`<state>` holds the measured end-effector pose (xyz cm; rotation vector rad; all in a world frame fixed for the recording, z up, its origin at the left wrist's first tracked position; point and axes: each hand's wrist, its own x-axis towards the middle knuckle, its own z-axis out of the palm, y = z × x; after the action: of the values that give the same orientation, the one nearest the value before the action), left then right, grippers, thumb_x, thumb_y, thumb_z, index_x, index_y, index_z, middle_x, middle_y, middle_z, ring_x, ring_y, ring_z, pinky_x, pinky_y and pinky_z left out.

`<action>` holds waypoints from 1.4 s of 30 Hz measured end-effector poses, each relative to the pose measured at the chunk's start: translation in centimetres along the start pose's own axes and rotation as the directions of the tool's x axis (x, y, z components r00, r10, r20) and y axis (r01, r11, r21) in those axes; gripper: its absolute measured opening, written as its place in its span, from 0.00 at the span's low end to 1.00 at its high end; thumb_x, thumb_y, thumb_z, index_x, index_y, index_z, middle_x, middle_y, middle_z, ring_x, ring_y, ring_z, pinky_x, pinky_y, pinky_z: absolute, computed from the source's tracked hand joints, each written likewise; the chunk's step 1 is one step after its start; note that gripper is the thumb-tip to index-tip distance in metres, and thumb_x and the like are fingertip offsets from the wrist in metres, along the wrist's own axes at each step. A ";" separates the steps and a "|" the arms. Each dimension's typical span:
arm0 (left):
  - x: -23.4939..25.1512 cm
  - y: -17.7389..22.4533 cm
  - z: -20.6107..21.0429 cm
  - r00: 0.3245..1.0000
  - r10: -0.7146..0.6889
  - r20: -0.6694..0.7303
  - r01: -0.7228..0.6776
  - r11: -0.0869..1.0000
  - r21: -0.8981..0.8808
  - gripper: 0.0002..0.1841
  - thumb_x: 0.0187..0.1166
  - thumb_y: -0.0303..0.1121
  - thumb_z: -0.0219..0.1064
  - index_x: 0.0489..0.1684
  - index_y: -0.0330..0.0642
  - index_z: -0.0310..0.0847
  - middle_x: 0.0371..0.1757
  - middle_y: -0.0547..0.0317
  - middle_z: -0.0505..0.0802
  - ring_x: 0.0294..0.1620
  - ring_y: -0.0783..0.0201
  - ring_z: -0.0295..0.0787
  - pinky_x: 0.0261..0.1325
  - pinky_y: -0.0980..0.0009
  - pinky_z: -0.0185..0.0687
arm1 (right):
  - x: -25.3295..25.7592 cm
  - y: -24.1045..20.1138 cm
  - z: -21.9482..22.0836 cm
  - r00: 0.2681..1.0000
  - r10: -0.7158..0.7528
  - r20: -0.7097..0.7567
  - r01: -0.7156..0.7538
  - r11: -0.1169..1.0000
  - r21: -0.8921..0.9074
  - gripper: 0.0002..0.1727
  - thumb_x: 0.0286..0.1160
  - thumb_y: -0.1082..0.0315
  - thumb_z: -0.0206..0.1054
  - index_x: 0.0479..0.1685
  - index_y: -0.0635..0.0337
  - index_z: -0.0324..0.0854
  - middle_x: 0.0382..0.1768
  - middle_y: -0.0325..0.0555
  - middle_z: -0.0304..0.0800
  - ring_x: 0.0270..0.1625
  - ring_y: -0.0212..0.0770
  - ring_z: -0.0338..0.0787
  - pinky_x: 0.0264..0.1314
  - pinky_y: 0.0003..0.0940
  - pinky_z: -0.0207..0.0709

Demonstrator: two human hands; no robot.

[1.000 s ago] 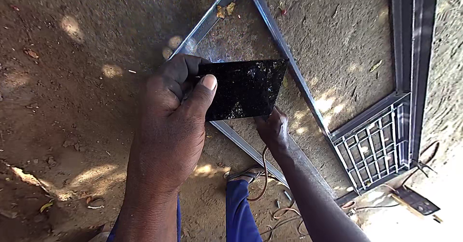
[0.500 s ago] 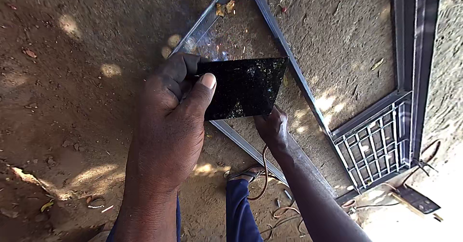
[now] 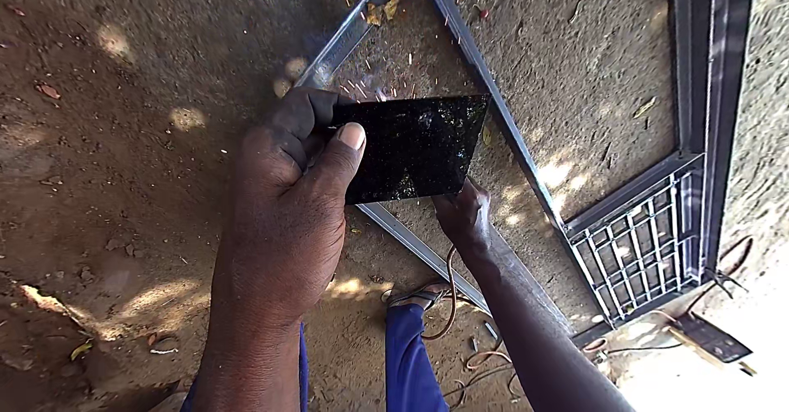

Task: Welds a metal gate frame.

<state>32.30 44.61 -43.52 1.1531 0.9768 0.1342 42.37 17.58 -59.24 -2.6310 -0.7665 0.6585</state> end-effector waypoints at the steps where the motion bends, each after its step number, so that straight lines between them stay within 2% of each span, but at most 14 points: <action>1: 0.0 -0.1 0.0 1.000 -0.002 -0.016 0.001 1.000 -0.027 0.09 0.88 0.25 0.59 0.60 0.36 0.80 0.47 0.51 0.92 0.45 0.57 0.94 0.50 0.57 0.96 | 0.0 -0.1 -0.1 1.000 0.019 -0.001 -0.019 1.000 0.009 0.28 0.79 0.53 0.70 0.78 0.49 0.80 0.46 0.52 0.94 0.44 0.49 0.94 0.47 0.52 0.87; 3: 0.0 0.0 0.1 0.994 -0.030 -0.101 0.020 0.995 -0.097 0.10 0.88 0.26 0.60 0.61 0.36 0.80 0.48 0.50 0.92 0.45 0.54 0.95 0.50 0.53 0.96 | -0.3 -0.2 0.0 0.997 0.053 -0.063 -0.051 0.998 0.027 0.23 0.77 0.51 0.73 0.66 0.54 0.86 0.41 0.51 0.93 0.39 0.48 0.93 0.45 0.51 0.86; 5: 0.1 0.2 0.1 0.974 -0.077 -0.212 0.043 0.987 -0.157 0.10 0.89 0.29 0.60 0.60 0.40 0.81 0.49 0.51 0.92 0.48 0.52 0.94 0.53 0.48 0.95 | -0.3 -0.3 -0.2 0.995 0.053 -0.082 -0.051 0.998 0.028 0.30 0.79 0.50 0.73 0.79 0.50 0.80 0.53 0.52 0.94 0.46 0.47 0.95 0.50 0.49 0.89; 6: 0.2 0.3 0.0 0.959 -0.093 -0.268 0.043 0.981 -0.187 0.09 0.89 0.31 0.60 0.60 0.41 0.81 0.50 0.52 0.92 0.50 0.52 0.94 0.53 0.47 0.94 | -0.1 -0.2 -0.3 0.995 0.057 -0.077 -0.055 0.998 0.033 0.32 0.79 0.49 0.72 0.81 0.48 0.78 0.55 0.52 0.94 0.47 0.46 0.95 0.51 0.48 0.89; 9: 0.3 0.5 -0.2 0.906 -0.148 -0.397 0.031 0.958 -0.286 0.09 0.89 0.33 0.61 0.60 0.43 0.80 0.54 0.51 0.91 0.55 0.49 0.93 0.58 0.42 0.92 | 0.1 0.1 -0.3 0.997 0.071 -0.042 -0.068 0.996 0.053 0.31 0.79 0.51 0.72 0.81 0.48 0.78 0.57 0.52 0.93 0.50 0.46 0.95 0.55 0.49 0.89; 13: 0.5 0.5 -0.2 0.886 -0.168 -0.432 0.009 0.938 -0.347 0.11 0.90 0.34 0.61 0.61 0.42 0.80 0.56 0.47 0.90 0.56 0.46 0.92 0.60 0.38 0.90 | 0.2 0.3 0.0 0.999 0.051 -0.002 -0.051 0.997 0.056 0.30 0.79 0.52 0.72 0.80 0.50 0.79 0.58 0.52 0.93 0.52 0.47 0.95 0.56 0.50 0.88; 16: 0.5 0.6 -0.1 0.892 -0.170 -0.419 0.022 0.942 -0.335 0.11 0.90 0.34 0.61 0.61 0.42 0.80 0.56 0.47 0.90 0.57 0.46 0.92 0.59 0.39 0.91 | 0.1 0.4 0.1 0.999 0.032 -0.007 -0.032 0.998 0.060 0.30 0.80 0.52 0.72 0.80 0.52 0.79 0.61 0.50 0.93 0.54 0.45 0.95 0.58 0.48 0.88; 20: 0.4 0.4 -0.1 0.928 -0.142 -0.344 0.032 0.951 -0.308 0.10 0.90 0.34 0.60 0.60 0.42 0.80 0.56 0.48 0.90 0.57 0.46 0.91 0.59 0.38 0.90 | 0.0 0.4 0.2 1.000 0.022 -0.005 -0.022 0.998 0.060 0.30 0.79 0.53 0.72 0.79 0.52 0.79 0.57 0.51 0.94 0.51 0.45 0.95 0.55 0.48 0.88; 24: 0.3 0.3 0.0 0.975 -0.079 -0.210 0.037 0.979 -0.198 0.10 0.90 0.30 0.59 0.61 0.41 0.80 0.50 0.50 0.92 0.49 0.52 0.94 0.52 0.48 0.95 | -0.1 0.3 0.4 1.000 0.016 0.001 -0.016 0.999 0.047 0.28 0.79 0.54 0.72 0.78 0.51 0.80 0.52 0.52 0.94 0.45 0.47 0.94 0.50 0.49 0.88; 28: 0.2 0.1 0.2 0.997 -0.023 -0.077 0.012 0.991 -0.137 0.10 0.88 0.26 0.59 0.60 0.37 0.80 0.47 0.50 0.91 0.45 0.55 0.94 0.49 0.53 0.95 | -0.2 0.1 0.4 0.999 0.020 -0.025 -0.019 0.999 0.030 0.28 0.78 0.54 0.73 0.77 0.51 0.81 0.44 0.51 0.94 0.38 0.47 0.93 0.43 0.50 0.87; 30: 0.1 -0.1 0.4 0.999 -0.002 -0.038 -0.002 0.993 -0.121 0.10 0.88 0.24 0.59 0.60 0.35 0.80 0.47 0.51 0.91 0.45 0.56 0.94 0.50 0.54 0.96 | -0.3 0.1 0.5 0.999 0.022 -0.042 -0.021 0.999 0.032 0.29 0.78 0.54 0.72 0.79 0.49 0.80 0.42 0.50 0.94 0.38 0.47 0.93 0.43 0.50 0.86; 35: 0.0 -0.1 0.4 1.000 -0.004 -0.015 0.003 0.996 -0.090 0.10 0.88 0.24 0.58 0.60 0.35 0.79 0.48 0.50 0.92 0.47 0.55 0.94 0.52 0.53 0.96 | -0.1 0.3 0.4 0.999 0.009 -0.046 -0.007 0.999 0.038 0.28 0.79 0.54 0.71 0.79 0.50 0.80 0.48 0.50 0.95 0.44 0.46 0.95 0.48 0.50 0.88; 39: 0.0 0.0 0.5 1.000 0.002 -0.020 -0.004 0.994 -0.113 0.10 0.88 0.23 0.58 0.60 0.35 0.79 0.48 0.50 0.92 0.46 0.56 0.95 0.51 0.56 0.96 | -0.2 0.2 0.2 0.999 0.035 -0.012 -0.035 0.999 0.040 0.29 0.79 0.54 0.70 0.81 0.47 0.78 0.45 0.50 0.95 0.43 0.47 0.94 0.49 0.51 0.87; 42: 0.0 -0.1 0.4 1.000 0.003 -0.016 -0.004 0.996 -0.093 0.10 0.88 0.23 0.58 0.61 0.35 0.80 0.47 0.50 0.92 0.44 0.57 0.94 0.50 0.57 0.96 | -0.9 0.0 -0.1 0.999 0.035 0.003 -0.035 0.998 0.051 0.29 0.80 0.57 0.70 0.82 0.48 0.76 0.44 0.53 0.93 0.42 0.49 0.93 0.45 0.53 0.85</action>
<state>32.56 44.29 -43.53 1.0698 0.9725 0.1900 41.73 17.06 -58.88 -2.6033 -0.6961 0.6808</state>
